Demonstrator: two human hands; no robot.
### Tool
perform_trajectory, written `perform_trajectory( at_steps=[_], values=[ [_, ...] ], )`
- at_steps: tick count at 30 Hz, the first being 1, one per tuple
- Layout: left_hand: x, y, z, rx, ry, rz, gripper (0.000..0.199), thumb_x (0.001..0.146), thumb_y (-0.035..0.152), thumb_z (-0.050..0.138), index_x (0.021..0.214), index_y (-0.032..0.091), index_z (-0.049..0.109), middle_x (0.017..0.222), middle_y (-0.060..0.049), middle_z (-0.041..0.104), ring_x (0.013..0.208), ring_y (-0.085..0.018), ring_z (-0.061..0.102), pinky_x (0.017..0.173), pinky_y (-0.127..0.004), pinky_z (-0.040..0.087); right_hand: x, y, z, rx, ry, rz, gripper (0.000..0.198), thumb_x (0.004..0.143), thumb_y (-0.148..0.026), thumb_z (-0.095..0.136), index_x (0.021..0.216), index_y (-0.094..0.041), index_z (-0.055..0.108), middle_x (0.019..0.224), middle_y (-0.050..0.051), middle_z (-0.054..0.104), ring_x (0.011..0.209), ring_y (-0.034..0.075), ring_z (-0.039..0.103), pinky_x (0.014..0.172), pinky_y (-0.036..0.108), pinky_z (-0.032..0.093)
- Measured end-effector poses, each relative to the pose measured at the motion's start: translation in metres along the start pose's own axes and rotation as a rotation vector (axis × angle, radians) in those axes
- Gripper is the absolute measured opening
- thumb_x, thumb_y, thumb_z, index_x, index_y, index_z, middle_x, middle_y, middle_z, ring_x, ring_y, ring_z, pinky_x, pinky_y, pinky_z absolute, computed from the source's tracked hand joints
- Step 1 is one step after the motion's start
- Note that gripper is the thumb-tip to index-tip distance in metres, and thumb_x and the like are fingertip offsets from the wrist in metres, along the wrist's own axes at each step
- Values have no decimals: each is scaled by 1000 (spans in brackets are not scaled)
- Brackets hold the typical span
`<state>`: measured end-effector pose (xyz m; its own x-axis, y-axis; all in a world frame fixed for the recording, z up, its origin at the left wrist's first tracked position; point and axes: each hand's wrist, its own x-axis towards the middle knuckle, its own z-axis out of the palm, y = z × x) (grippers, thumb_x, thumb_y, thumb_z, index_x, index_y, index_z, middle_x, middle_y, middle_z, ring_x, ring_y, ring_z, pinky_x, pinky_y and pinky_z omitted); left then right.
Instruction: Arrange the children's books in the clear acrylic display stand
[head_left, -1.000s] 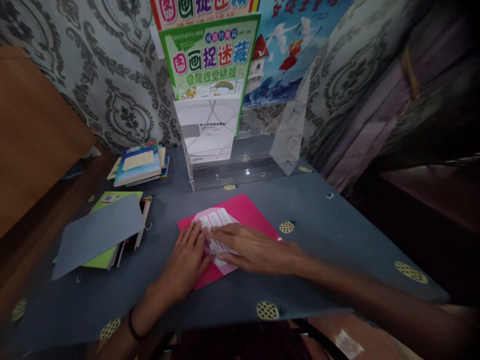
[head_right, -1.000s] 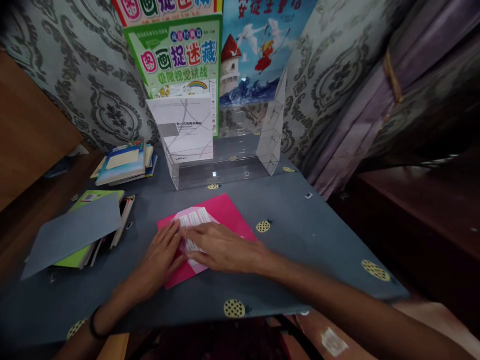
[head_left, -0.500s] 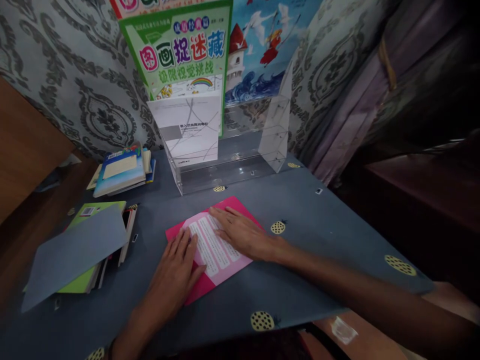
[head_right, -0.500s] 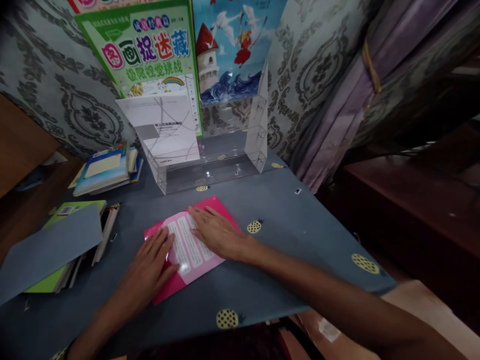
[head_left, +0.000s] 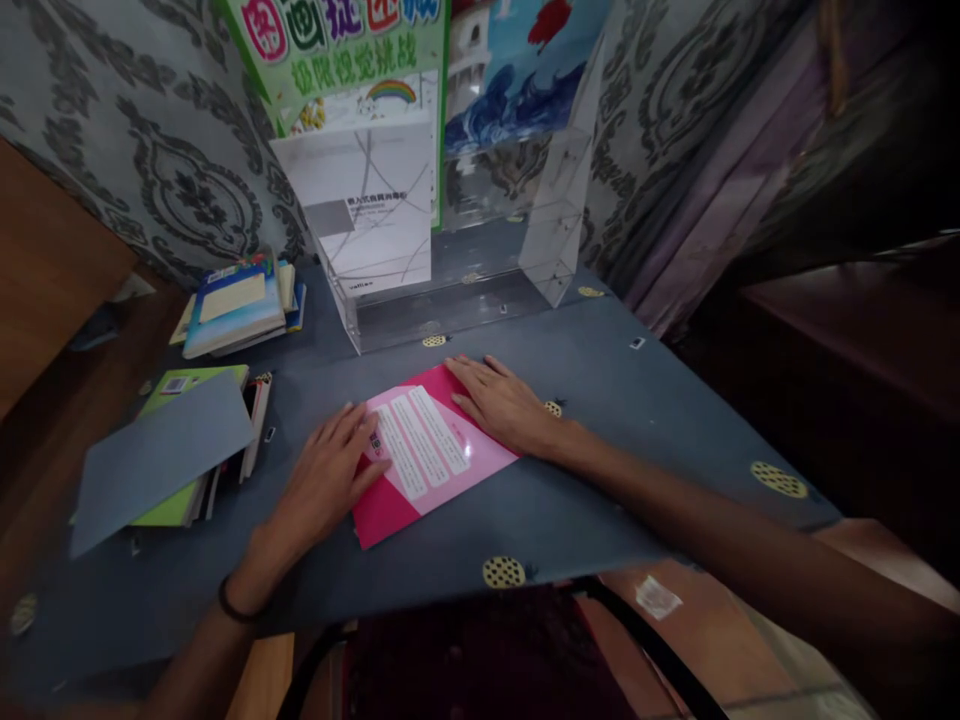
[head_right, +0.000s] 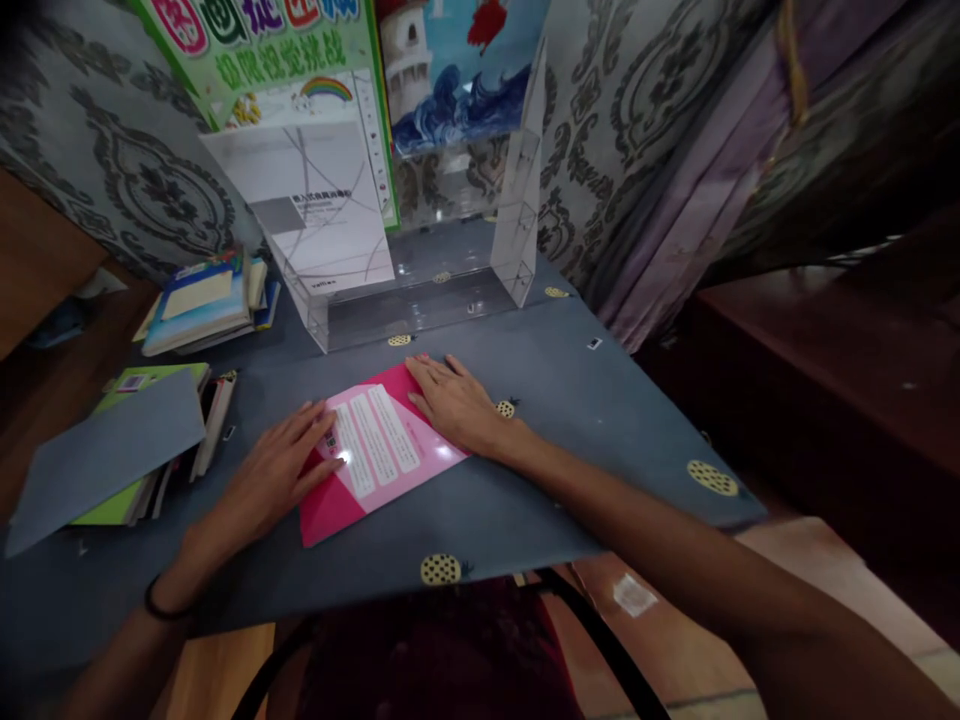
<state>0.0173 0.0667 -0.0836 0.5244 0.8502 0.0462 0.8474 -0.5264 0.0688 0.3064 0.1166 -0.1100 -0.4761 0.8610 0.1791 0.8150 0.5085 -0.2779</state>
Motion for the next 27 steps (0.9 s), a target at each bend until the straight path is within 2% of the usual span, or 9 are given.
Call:
perform_trajectory(
  at_steps=[4, 9, 12, 15, 21, 24, 27],
  values=[
    [-12, 13, 2, -6, 33, 52, 51, 104, 48, 36, 146, 22, 48, 154, -13, 47, 147, -31, 37, 116, -55, 39, 0, -1, 4, -6, 12, -14, 50, 104, -32, 32, 150, -14, 42, 154, 14, 48, 147, 26, 39, 120, 53, 31],
    [-35, 39, -2, -21, -29, 181, 47, 105, 45, 35, 148, 31, 46, 157, -12, 43, 145, -30, 41, 114, -54, 41, 1, 0, 7, -23, 24, -18, 49, 105, -32, 31, 149, -15, 45, 155, 12, 47, 147, 25, 38, 120, 53, 29],
    [-42, 50, -3, -23, -17, 201, 50, 102, 48, 44, 149, 30, 46, 155, -14, 44, 143, -33, 42, 112, -57, 42, 1, 1, 7, -23, 21, -30, 48, 105, -31, 31, 148, -17, 48, 155, 11, 47, 147, 26, 39, 121, 56, 27],
    [-43, 55, -1, -19, 25, 175, 45, 102, 41, 47, 145, 28, 51, 149, -13, 51, 138, -32, 47, 109, -55, 45, -4, -5, 8, -16, 20, -28, 47, 105, -31, 32, 147, -18, 50, 153, 11, 49, 146, 28, 39, 122, 59, 24],
    [-43, 60, 2, -13, 61, 141, 38, 103, 34, 45, 139, 28, 56, 145, -12, 55, 134, -32, 51, 108, -55, 45, -45, -37, 8, 103, -55, -139, 52, 104, -30, 38, 156, -21, 37, 162, 7, 37, 152, 27, 27, 126, 53, 24],
    [-45, 61, 4, -5, 68, 130, 39, 103, 34, 44, 139, 27, 56, 146, -13, 55, 136, -32, 50, 111, -57, 43, -68, -48, 5, 126, -72, -193, 55, 104, -35, 42, 157, -19, 33, 164, 9, 30, 153, 27, 23, 126, 50, 25],
    [-48, 61, 9, -1, 87, 128, 39, 104, 33, 43, 141, 26, 55, 146, -14, 54, 137, -32, 50, 112, -56, 43, -83, -48, 5, 111, -57, -171, 61, 104, -42, 44, 158, -17, 30, 165, 13, 28, 153, 29, 22, 125, 52, 27]
  ],
)
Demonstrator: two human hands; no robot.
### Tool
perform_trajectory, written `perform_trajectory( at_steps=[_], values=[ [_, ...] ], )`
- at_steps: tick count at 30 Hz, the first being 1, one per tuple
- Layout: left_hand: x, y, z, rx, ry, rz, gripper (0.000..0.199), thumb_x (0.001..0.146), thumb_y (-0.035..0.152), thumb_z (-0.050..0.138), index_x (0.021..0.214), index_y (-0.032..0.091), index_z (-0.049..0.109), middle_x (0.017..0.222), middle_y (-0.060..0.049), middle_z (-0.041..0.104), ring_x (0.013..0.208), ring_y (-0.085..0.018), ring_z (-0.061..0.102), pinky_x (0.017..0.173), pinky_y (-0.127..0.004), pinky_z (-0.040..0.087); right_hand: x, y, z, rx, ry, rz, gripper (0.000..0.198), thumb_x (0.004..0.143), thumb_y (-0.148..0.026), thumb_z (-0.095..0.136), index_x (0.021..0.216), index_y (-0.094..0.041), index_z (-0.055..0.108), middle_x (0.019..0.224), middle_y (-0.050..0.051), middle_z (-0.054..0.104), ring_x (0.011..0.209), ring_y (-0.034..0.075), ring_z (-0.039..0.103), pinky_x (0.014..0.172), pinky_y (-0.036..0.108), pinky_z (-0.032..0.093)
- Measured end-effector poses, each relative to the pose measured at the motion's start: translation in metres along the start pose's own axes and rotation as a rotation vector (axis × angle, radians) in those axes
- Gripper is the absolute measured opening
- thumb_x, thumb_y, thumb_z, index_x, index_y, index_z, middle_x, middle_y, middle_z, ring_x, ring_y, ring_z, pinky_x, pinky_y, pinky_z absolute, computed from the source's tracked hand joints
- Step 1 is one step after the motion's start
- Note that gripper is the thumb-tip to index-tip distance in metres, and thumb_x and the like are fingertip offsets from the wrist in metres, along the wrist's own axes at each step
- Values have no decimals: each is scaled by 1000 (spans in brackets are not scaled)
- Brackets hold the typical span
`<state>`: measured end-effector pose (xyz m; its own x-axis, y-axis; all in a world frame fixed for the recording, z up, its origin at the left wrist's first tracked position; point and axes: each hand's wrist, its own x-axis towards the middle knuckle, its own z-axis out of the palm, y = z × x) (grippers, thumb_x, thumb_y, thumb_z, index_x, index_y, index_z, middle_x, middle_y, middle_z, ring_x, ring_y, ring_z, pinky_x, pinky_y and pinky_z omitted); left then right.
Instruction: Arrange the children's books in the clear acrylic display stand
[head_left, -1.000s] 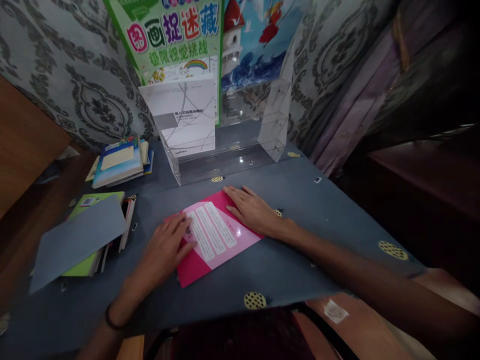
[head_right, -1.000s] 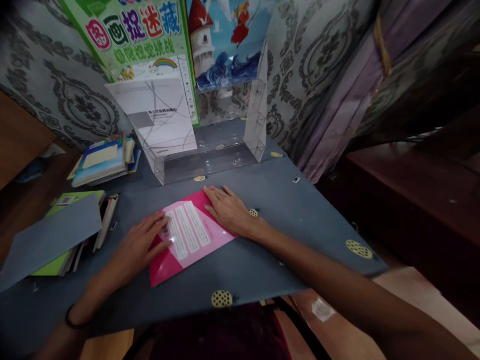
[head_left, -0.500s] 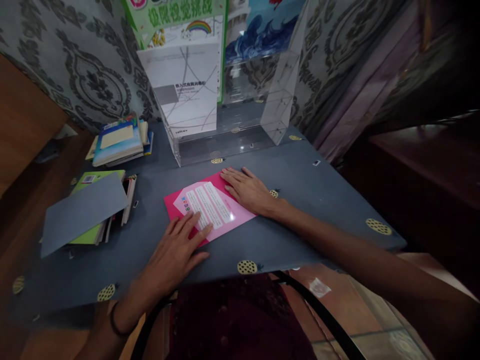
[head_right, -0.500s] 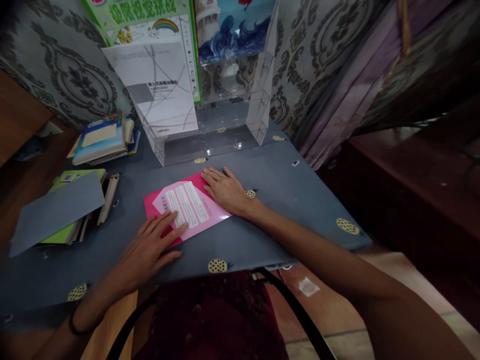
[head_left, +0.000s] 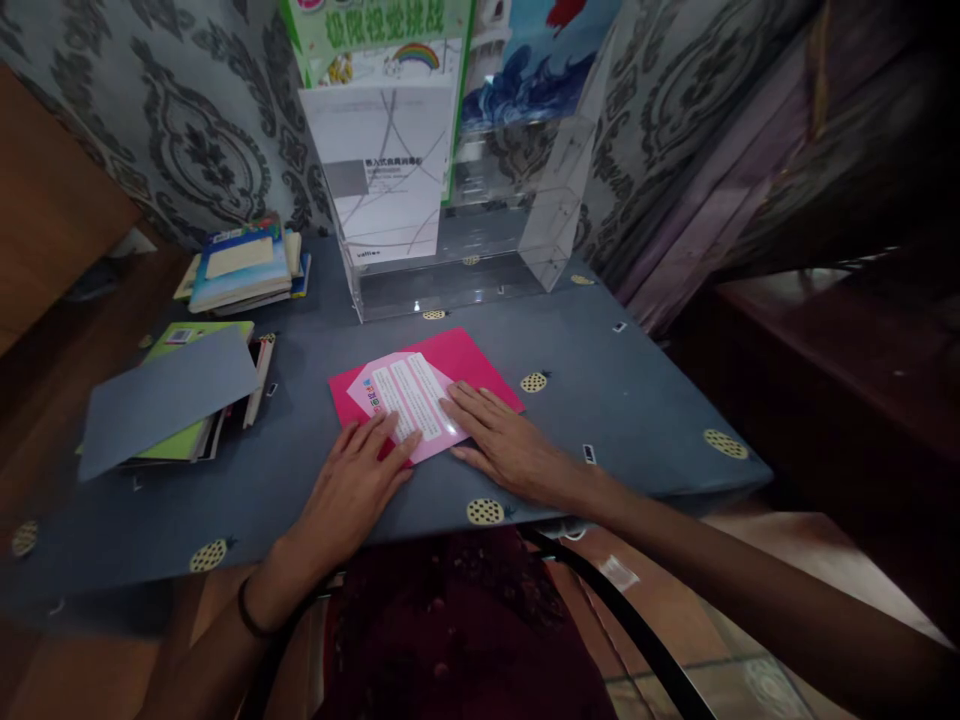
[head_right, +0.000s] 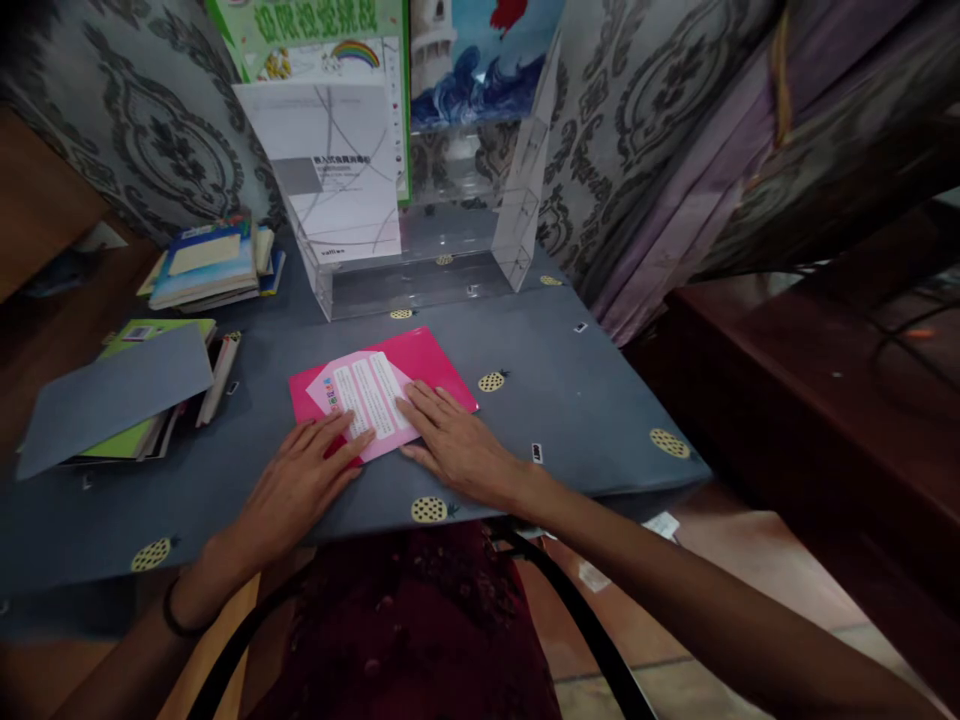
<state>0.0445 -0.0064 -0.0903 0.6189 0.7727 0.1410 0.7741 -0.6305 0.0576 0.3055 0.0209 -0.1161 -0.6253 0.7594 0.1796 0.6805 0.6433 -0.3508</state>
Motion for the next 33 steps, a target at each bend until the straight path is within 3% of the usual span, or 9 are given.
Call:
perform_trajectory(
  at_steps=[7, 10, 14, 18, 22, 29, 33],
  values=[
    [-11, -1, 2, 7, 77, 9, 39, 104, 30, 41, 141, 25, 55, 145, -13, 56, 135, -30, 52, 109, -52, 47, -19, 17, -7, -48, 51, 130, 61, 103, -49, 40, 156, -19, 34, 160, 15, 37, 151, 30, 28, 123, 57, 28],
    [-2, -6, -10, -60, 52, 15, 36, 105, 33, 40, 130, 25, 63, 134, -11, 64, 124, -28, 59, 102, -50, 52, -14, 30, -20, 31, 54, 132, 53, 105, -46, 36, 152, -22, 43, 155, 14, 47, 146, 29, 40, 121, 60, 28],
    [35, -22, -20, -244, 37, 28, 36, 105, 32, 36, 118, 20, 68, 117, -8, 71, 112, -22, 64, 100, -42, 53, 18, 62, -32, 220, 151, 122, 46, 105, -40, 34, 143, -25, 54, 145, 9, 59, 135, 25, 54, 114, 53, 42],
    [87, -40, -5, -252, 105, 29, 35, 103, 27, 39, 128, 17, 61, 132, -11, 66, 125, -23, 58, 108, -44, 48, 64, 99, -33, 323, 193, 69, 44, 101, -31, 38, 138, -25, 59, 140, 8, 63, 132, 23, 57, 111, 51, 44],
    [125, -49, 15, -204, 73, 46, 36, 102, 23, 39, 132, 16, 58, 137, -11, 63, 127, -23, 58, 107, -44, 48, 85, 117, -32, 389, 150, 66, 42, 100, -29, 39, 136, -23, 60, 134, 8, 68, 131, 21, 58, 112, 49, 42],
    [132, -52, 29, -136, 68, 38, 39, 103, 22, 36, 136, 15, 56, 144, -13, 59, 131, -23, 57, 109, -44, 45, 69, 124, -38, 402, 147, 62, 37, 99, -34, 45, 126, -23, 68, 137, 8, 65, 122, 21, 62, 106, 45, 48],
    [128, -49, 30, -135, 57, 55, 41, 104, 22, 34, 138, 17, 56, 147, -11, 57, 137, -23, 53, 112, -44, 42, 50, 119, -42, 405, 121, 69, 38, 100, -39, 47, 127, -25, 68, 125, 6, 71, 115, 21, 64, 102, 45, 50]
  ],
)
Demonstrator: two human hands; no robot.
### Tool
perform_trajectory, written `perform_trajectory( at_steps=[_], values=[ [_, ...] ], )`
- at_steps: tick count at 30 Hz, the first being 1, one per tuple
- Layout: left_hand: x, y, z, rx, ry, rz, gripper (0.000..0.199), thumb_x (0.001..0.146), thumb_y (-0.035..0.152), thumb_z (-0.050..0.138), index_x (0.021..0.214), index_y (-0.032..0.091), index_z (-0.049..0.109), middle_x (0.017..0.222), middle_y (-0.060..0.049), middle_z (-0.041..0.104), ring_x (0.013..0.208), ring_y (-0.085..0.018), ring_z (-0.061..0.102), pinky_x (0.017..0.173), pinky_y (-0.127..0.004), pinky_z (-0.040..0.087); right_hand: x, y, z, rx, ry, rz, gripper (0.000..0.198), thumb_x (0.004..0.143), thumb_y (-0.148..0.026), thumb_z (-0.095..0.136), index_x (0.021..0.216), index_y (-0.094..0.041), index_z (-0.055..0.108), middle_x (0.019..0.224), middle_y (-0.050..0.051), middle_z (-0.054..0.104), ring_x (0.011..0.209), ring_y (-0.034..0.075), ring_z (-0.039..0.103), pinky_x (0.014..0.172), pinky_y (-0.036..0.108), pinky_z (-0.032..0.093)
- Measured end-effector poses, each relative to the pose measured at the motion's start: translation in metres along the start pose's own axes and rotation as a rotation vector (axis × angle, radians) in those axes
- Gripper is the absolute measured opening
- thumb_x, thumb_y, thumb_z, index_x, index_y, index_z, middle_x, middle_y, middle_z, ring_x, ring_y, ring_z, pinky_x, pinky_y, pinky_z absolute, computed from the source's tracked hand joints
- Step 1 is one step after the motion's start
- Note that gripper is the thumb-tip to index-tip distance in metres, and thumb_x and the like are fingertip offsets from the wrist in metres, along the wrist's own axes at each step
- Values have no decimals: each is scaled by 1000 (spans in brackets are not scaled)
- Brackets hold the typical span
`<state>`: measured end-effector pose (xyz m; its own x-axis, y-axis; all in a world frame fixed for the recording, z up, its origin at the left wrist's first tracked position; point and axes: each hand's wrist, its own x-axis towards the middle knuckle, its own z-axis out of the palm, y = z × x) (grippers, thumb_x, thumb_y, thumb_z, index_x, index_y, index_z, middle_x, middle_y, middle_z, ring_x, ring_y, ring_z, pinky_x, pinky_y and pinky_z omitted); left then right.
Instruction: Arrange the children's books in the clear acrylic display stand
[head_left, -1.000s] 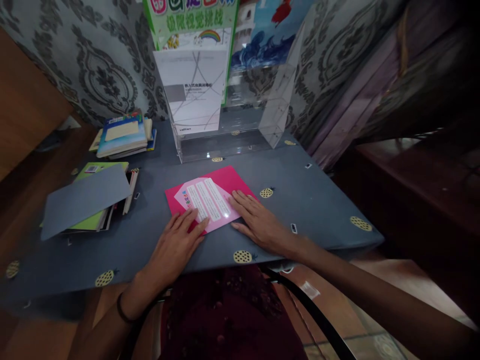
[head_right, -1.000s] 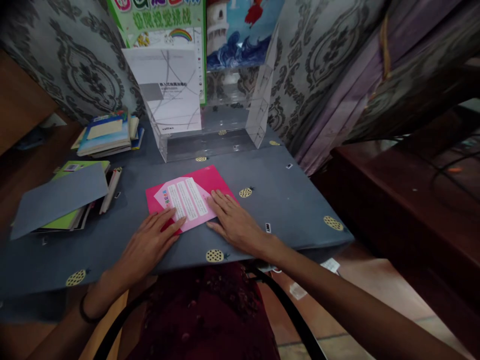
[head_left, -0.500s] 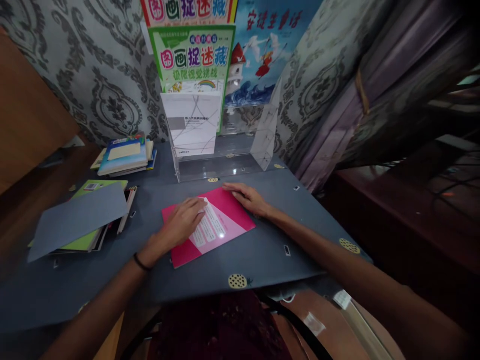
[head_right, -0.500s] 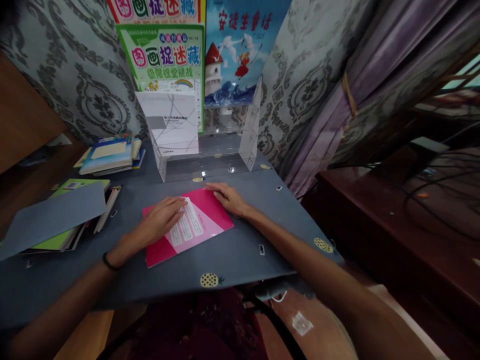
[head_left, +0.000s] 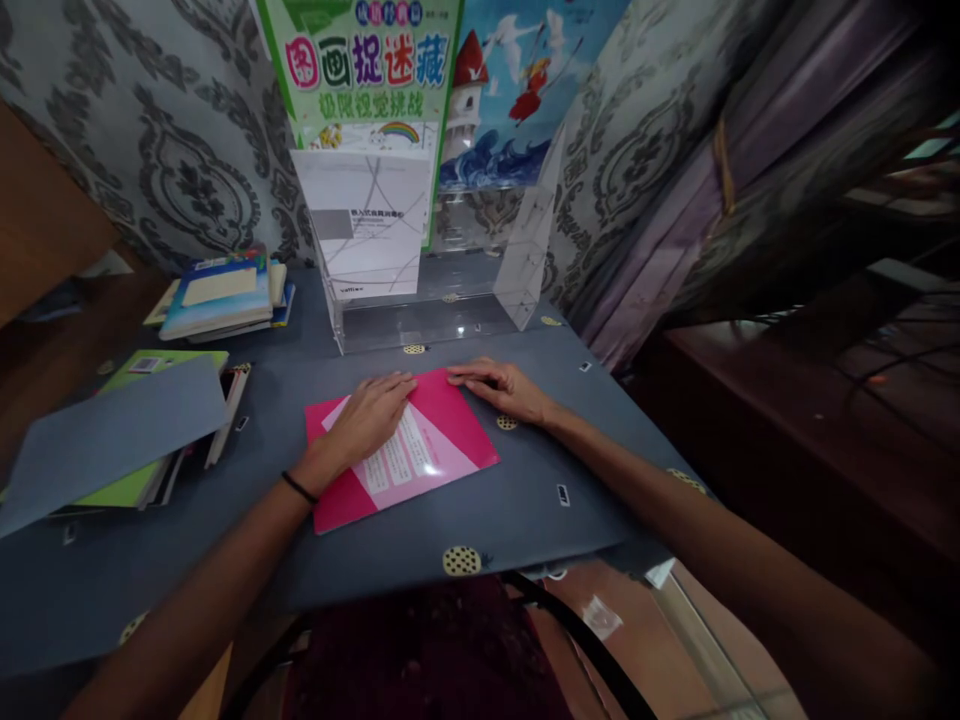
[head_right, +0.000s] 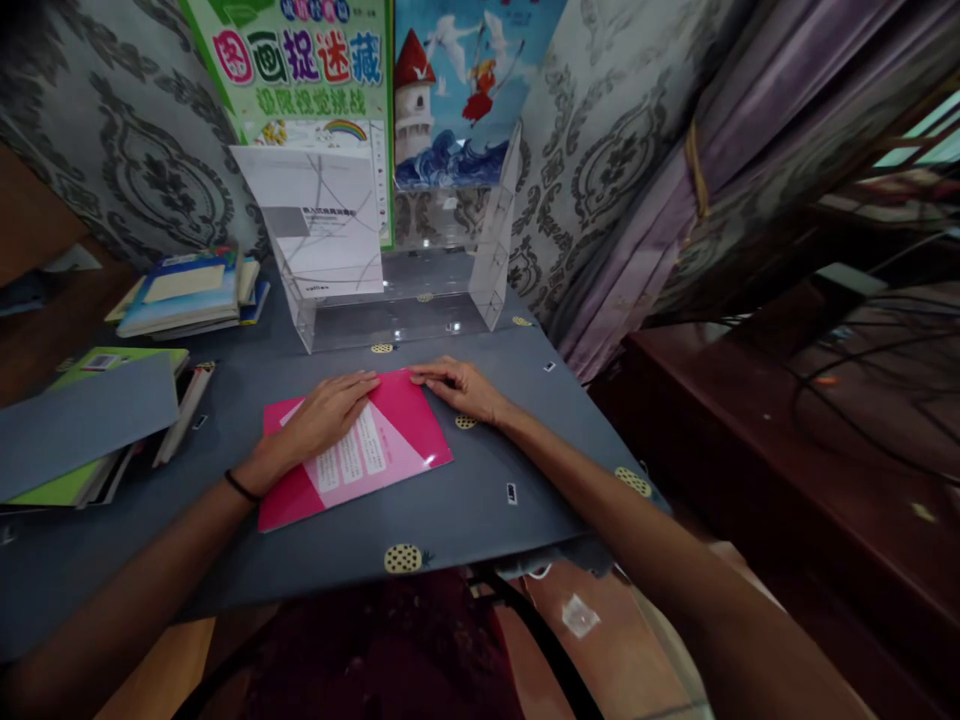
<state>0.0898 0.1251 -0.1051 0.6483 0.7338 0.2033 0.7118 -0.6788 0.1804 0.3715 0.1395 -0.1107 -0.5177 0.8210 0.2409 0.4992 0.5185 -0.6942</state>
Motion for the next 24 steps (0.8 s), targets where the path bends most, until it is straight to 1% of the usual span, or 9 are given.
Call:
perform_trajectory(
  at_steps=[3, 5, 10, 15, 17, 20, 22, 24],
  values=[
    [-2, 6, 0, 32, -15, -11, 42, 103, 20, 32, 139, 18, 56, 149, -10, 55, 138, -23, 51, 112, -44, 42, -20, -9, 0, 34, 2, 24, 41, 100, -44, 47, 132, -26, 65, 115, 7, 74, 110, 22, 65, 97, 44, 52],
    [-2, 9, -1, 62, -27, -32, 44, 103, 17, 31, 139, 17, 55, 150, -11, 54, 138, -24, 51, 111, -45, 42, -35, -19, 1, 32, 2, 13, 40, 101, -44, 45, 132, -27, 65, 113, 6, 75, 108, 22, 65, 96, 44, 53],
    [-2, 14, -4, 80, -41, -49, 44, 103, 18, 29, 140, 16, 55, 150, -12, 54, 136, -27, 52, 107, -47, 44, -72, -45, 5, -48, 11, -34, 36, 104, -41, 42, 125, -32, 69, 111, 5, 73, 110, 22, 64, 98, 46, 53],
    [-2, 15, -3, 65, -38, -43, 43, 103, 18, 31, 138, 14, 56, 150, -13, 53, 137, -29, 51, 107, -49, 43, -102, -62, 11, -93, 35, -60, 34, 103, -35, 44, 127, -35, 67, 106, 5, 73, 111, 23, 62, 97, 49, 53],
    [-2, 15, -1, 62, -31, -40, 43, 103, 17, 31, 138, 14, 56, 150, -13, 53, 138, -29, 50, 108, -50, 42, -109, -66, 13, -103, 39, -92, 33, 103, -32, 45, 126, -33, 68, 103, 5, 73, 108, 23, 63, 96, 49, 53],
    [-2, 9, -2, 29, -54, -48, 43, 104, 20, 32, 140, 15, 55, 152, -12, 52, 138, -28, 50, 109, -48, 41, -111, -71, 13, -118, 42, -113, 30, 102, -30, 47, 117, -28, 73, 103, 7, 73, 103, 22, 65, 93, 47, 54],
    [0, 1, -5, -20, -84, -33, 43, 104, 26, 34, 141, 17, 54, 152, -11, 51, 139, -27, 49, 110, -48, 40, -107, -75, 12, -116, 43, -110, 30, 102, -30, 47, 116, -28, 73, 94, 6, 73, 97, 21, 66, 89, 46, 55],
    [2, -12, -8, -89, -118, 13, 43, 104, 30, 35, 142, 20, 53, 152, -9, 52, 139, -24, 49, 112, -46, 39, -96, -78, 12, -95, 74, -117, 31, 102, -31, 47, 118, -28, 73, 82, 3, 72, 87, 20, 67, 84, 43, 56]
  ],
)
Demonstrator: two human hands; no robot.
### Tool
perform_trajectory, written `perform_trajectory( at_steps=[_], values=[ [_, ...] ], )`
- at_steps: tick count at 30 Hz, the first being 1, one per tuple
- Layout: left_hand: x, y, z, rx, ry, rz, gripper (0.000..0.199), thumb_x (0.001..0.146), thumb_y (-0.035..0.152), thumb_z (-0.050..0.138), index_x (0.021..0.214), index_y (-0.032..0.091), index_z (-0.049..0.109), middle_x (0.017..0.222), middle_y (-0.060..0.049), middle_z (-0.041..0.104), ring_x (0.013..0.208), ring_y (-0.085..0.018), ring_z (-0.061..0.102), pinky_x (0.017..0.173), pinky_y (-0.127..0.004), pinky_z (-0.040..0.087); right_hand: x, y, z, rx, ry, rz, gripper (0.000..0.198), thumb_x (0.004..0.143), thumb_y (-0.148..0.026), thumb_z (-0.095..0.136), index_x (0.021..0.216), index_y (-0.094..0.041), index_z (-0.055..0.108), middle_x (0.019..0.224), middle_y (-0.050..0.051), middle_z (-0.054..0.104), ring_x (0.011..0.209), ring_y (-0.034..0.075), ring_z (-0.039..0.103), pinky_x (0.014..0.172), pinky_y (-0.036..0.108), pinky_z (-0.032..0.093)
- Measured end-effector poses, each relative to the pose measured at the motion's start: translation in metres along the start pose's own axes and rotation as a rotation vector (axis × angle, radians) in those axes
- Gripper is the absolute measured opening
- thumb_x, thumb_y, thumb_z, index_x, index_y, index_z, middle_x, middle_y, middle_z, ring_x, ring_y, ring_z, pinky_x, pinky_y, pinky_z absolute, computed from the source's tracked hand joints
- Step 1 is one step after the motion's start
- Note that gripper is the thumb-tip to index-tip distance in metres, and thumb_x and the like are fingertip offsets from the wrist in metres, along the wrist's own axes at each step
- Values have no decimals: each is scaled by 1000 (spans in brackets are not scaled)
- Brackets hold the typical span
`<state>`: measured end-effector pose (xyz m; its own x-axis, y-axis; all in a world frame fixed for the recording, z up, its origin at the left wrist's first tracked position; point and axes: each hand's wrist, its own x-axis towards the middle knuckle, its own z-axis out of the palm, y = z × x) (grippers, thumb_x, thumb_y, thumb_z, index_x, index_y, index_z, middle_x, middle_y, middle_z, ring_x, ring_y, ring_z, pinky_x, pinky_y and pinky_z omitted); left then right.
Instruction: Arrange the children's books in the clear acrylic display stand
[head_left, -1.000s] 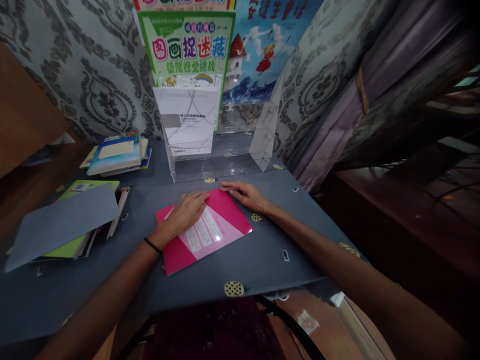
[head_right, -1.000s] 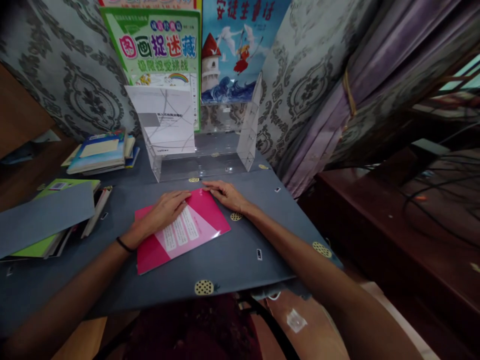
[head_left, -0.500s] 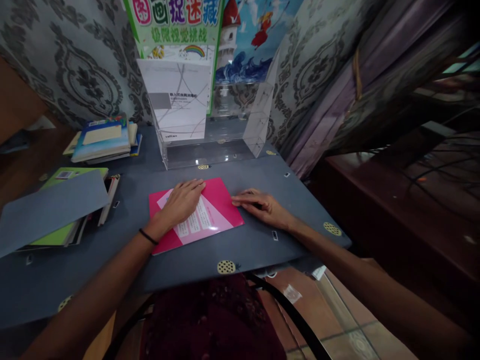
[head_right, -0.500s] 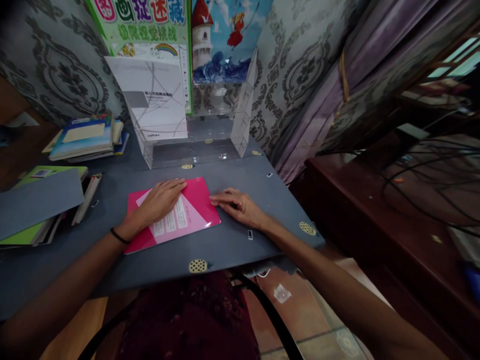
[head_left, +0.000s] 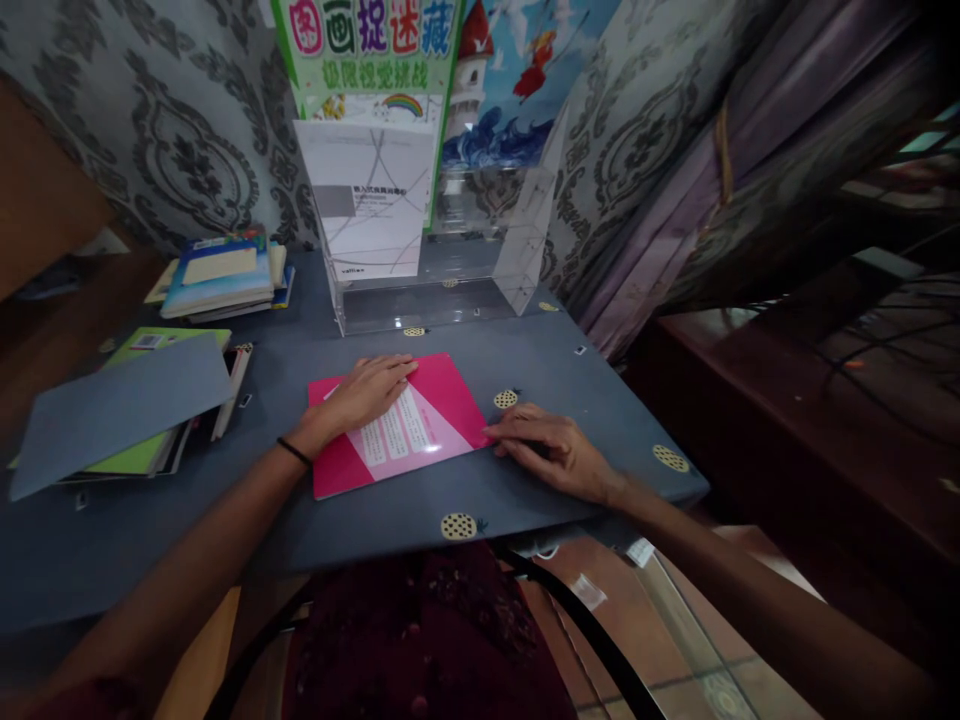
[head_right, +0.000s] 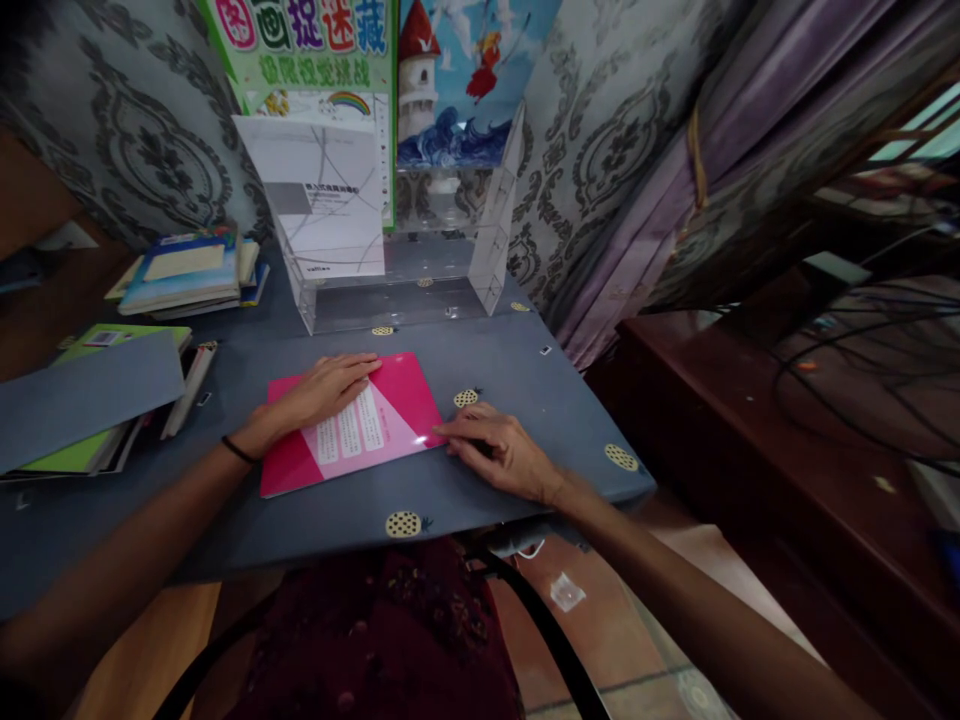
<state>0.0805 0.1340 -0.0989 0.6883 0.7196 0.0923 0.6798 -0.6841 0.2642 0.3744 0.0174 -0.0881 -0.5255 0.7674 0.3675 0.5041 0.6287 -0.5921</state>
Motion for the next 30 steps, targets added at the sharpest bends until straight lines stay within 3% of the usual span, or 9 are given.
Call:
perform_trajectory(
  at_steps=[3, 5, 7, 10, 13, 19, 24, 30],
  values=[
    [1, -19, -6, -102, -27, 68, 43, 103, 29, 36, 142, 22, 53, 150, -7, 55, 139, -20, 49, 115, -42, 37, 29, 3, 6, -9, 49, -34, 30, 101, -31, 48, 117, -24, 73, 87, 5, 73, 86, 20, 68, 81, 42, 58],
    [-1, -29, -8, -141, -17, 75, 43, 103, 30, 37, 142, 23, 54, 149, -7, 56, 138, -19, 49, 116, -42, 36, 55, 10, 16, -77, 14, -89, 31, 101, -29, 47, 120, -22, 71, 109, 9, 74, 106, 24, 67, 93, 47, 56],
    [-4, -35, -7, -147, -1, 65, 43, 103, 33, 37, 142, 23, 54, 149, -8, 56, 139, -21, 48, 118, -44, 34, 79, 19, 31, -184, -48, -119, 36, 101, -29, 45, 130, -21, 65, 135, 12, 65, 130, 27, 56, 109, 54, 45],
    [-10, -40, -4, -130, 15, 45, 44, 103, 35, 38, 142, 21, 55, 150, -10, 54, 142, -23, 44, 119, -47, 32, 102, 29, 57, -338, -129, -26, 46, 103, -33, 39, 144, -16, 53, 153, 16, 49, 146, 30, 40, 117, 58, 35],
    [-11, -42, -1, -128, 16, 24, 43, 103, 35, 41, 141, 22, 56, 151, -10, 52, 144, -24, 41, 119, -49, 31, 105, 28, 76, -420, -185, 10, 50, 105, -34, 36, 149, -11, 46, 155, 18, 45, 149, 29, 34, 121, 55, 31],
    [-8, -52, -11, -262, 3, 39, 38, 101, 26, 42, 132, 21, 62, 147, -10, 56, 136, -21, 50, 114, -42, 38, 105, 2, 94, -411, -292, -183, 47, 106, -30, 35, 150, -16, 46, 155, 13, 48, 147, 25, 38, 122, 51, 31],
    [-25, -68, -35, -153, 72, -93, 28, 91, 18, 51, 110, 18, 71, 110, -8, 69, 104, -20, 63, 95, -35, 49, 138, -17, 110, -364, -379, -323, 46, 107, -30, 32, 146, -14, 50, 153, 13, 50, 147, 25, 38, 120, 52, 33],
    [-32, -83, -51, -149, -44, -214, 31, 81, 12, 55, 108, 18, 67, 83, -1, 65, 76, -15, 59, 70, -26, 44, 173, -29, 136, -336, -366, -433, 43, 104, -23, 39, 144, -14, 52, 147, 13, 56, 141, 26, 44, 118, 50, 35]
  ],
)
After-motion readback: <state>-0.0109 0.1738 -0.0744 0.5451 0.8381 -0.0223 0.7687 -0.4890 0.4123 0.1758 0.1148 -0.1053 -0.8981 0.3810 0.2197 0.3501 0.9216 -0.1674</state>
